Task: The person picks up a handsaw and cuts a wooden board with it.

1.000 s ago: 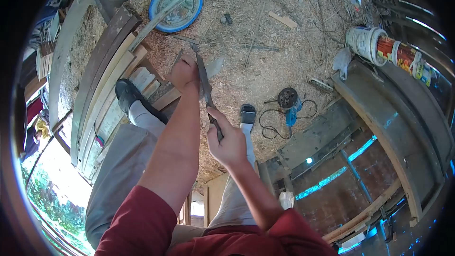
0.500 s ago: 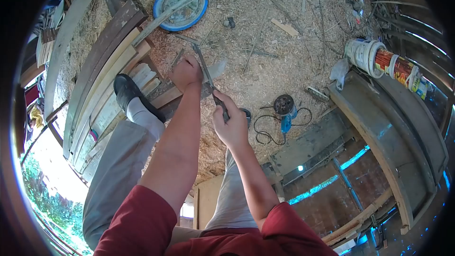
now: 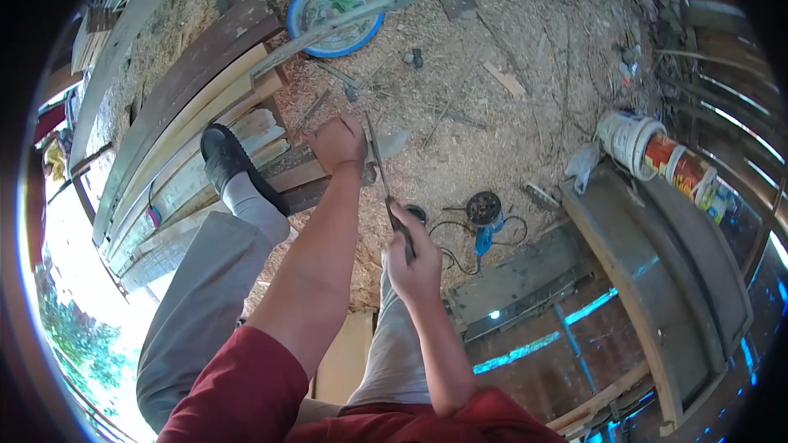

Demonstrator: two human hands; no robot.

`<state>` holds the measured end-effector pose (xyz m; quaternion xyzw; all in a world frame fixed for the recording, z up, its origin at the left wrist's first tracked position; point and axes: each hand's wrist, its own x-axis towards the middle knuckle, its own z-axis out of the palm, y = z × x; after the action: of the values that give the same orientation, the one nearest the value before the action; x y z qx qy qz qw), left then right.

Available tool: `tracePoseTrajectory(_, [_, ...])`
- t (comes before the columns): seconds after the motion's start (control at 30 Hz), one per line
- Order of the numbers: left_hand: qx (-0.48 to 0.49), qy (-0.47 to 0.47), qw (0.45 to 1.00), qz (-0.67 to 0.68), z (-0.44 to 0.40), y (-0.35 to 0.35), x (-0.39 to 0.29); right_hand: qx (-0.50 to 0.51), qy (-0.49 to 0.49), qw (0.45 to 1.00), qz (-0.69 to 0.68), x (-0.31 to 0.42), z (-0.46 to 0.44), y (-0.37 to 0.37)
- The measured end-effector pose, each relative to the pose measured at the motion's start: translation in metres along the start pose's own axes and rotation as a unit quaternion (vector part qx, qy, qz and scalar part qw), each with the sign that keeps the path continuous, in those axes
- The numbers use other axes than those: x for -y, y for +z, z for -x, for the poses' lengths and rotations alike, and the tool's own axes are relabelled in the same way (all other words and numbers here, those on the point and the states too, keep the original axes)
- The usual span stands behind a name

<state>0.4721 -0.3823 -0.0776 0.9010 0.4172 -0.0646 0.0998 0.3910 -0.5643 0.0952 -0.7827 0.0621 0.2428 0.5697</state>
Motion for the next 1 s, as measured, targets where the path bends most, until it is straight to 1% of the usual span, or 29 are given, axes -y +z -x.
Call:
tracePoseTrajectory(0.07, [-0.004,-0.002,1.0,0.002,0.0,-0.003,0.0,0.009,0.045,0.999,-0.006,0.0,0.008,-0.006])
tracePoseTrajectory(0.1, [0.01,-0.003,1.0,0.005,-0.002,-0.003,0.0,-0.026,-0.01,0.999,-0.028,-0.001,-0.008,0.006])
tracePoseTrajectory(0.13, [0.026,-0.003,1.0,0.008,-0.001,-0.003,-0.001,-0.021,-0.014,0.999,-0.025,-0.003,-0.024,0.014])
tracePoseTrajectory(0.2, [0.021,-0.009,1.0,0.018,0.003,-0.005,-0.001,0.006,0.077,0.997,0.019,-0.006,-0.05,0.024])
tracePoseTrajectory(0.23, [0.017,-0.007,1.0,0.024,-0.001,-0.006,-0.001,0.02,0.113,0.993,0.011,-0.002,-0.05,0.023])
tracePoseTrajectory(0.27, [0.016,-0.008,1.0,0.025,-0.001,-0.006,-0.001,0.021,0.111,0.994,0.012,0.002,-0.038,0.019])
tracePoseTrajectory(0.33, [0.027,-0.011,0.998,0.059,-0.001,-0.007,0.0,-0.008,0.044,0.999,-0.028,0.006,-0.009,0.009])
tracePoseTrajectory(0.37, [0.03,-0.017,0.998,0.058,0.001,-0.008,0.002,-0.004,0.046,0.999,-0.025,0.003,0.0,0.003])
tracePoseTrajectory(0.43, [-0.006,0.002,0.998,0.06,0.001,-0.006,0.0,0.014,0.095,0.995,-0.011,0.001,0.007,-0.009])
tracePoseTrajectory(0.53, [0.008,-0.004,0.999,0.034,0.0,-0.004,0.0,0.017,0.093,0.996,0.005,0.002,-0.035,0.013])
tracePoseTrajectory(0.6, [0.006,-0.005,0.999,0.04,-0.003,-0.001,0.001,0.019,0.074,0.997,-0.016,-0.004,-0.041,0.017])
tracePoseTrajectory(0.67, [0.014,0.0,0.999,0.044,0.0,0.001,0.002,0.007,-0.001,1.0,0.01,-0.009,-0.03,0.013])
tracePoseTrajectory(0.7, [0.013,0.0,0.999,0.042,-0.003,-0.001,0.0,0.006,-0.004,1.0,0.009,-0.004,-0.02,0.005])
tracePoseTrajectory(0.77, [0.02,-0.006,0.999,0.038,-0.001,0.0,0.003,0.027,0.077,0.996,-0.031,0.013,0.011,-0.018])
tracePoseTrajectory(0.8, [0.008,0.003,0.999,0.047,-0.001,0.002,0.003,0.029,0.08,0.996,-0.028,0.011,0.011,-0.02])
tracePoseTrajectory(0.87, [-0.003,0.015,0.998,0.057,0.002,0.002,0.004,0.025,0.077,0.997,0.02,0.006,0.007,-0.019])
tracePoseTrajectory(0.93, [0.02,-0.004,0.998,0.065,0.001,-0.003,0.002,0.03,0.086,0.996,0.008,0.002,-0.022,-0.005])
tracePoseTrajectory(1.0, [0.013,-0.006,0.998,0.063,-0.004,-0.003,-0.001,0.037,0.09,0.995,-0.009,0.003,-0.041,0.005])
